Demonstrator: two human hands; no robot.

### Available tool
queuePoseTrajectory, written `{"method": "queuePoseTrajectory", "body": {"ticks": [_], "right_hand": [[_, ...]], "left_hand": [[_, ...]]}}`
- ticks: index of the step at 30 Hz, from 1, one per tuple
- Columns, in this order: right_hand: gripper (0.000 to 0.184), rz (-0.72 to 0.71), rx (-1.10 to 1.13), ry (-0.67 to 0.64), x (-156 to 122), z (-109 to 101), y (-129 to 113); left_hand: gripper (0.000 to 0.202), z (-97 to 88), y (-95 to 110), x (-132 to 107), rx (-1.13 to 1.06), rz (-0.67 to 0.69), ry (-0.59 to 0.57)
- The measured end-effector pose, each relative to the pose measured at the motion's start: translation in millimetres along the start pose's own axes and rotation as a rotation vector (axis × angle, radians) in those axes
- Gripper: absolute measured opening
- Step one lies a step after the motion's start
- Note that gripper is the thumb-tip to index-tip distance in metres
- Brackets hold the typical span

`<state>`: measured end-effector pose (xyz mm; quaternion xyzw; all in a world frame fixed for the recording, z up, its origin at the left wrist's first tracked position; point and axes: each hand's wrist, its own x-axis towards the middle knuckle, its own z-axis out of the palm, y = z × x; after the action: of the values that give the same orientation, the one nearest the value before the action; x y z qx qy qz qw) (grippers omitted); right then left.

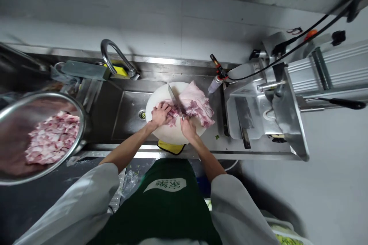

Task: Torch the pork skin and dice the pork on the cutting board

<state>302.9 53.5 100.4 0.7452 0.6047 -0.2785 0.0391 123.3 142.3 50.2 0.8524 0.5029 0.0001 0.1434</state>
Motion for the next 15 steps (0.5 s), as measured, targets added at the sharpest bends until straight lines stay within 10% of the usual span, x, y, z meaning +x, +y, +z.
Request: {"method": "queuePoseTrajectory", "body": {"ticks": [5, 12, 15], "right_hand": [[0.039, 0.145, -0.062, -0.11, -47.9, 19.6, 26.3], [0.038, -0.028, -0.008, 0.038, 48.9, -6.8, -36.4], [0.037, -0.026, -0.038, 0.03, 29.2, -1.6, -20.5]], "left_hand": [[0.048, -0.2, -4.3, -2.9, -0.019, 0.017, -0.006], [0.045, -3.1, -17.7, -19.1, -0.062, 0.029, -0.014], [0.044, -2.4, -27.0, -25.2, -0.087, 0.001, 0.008]]}}
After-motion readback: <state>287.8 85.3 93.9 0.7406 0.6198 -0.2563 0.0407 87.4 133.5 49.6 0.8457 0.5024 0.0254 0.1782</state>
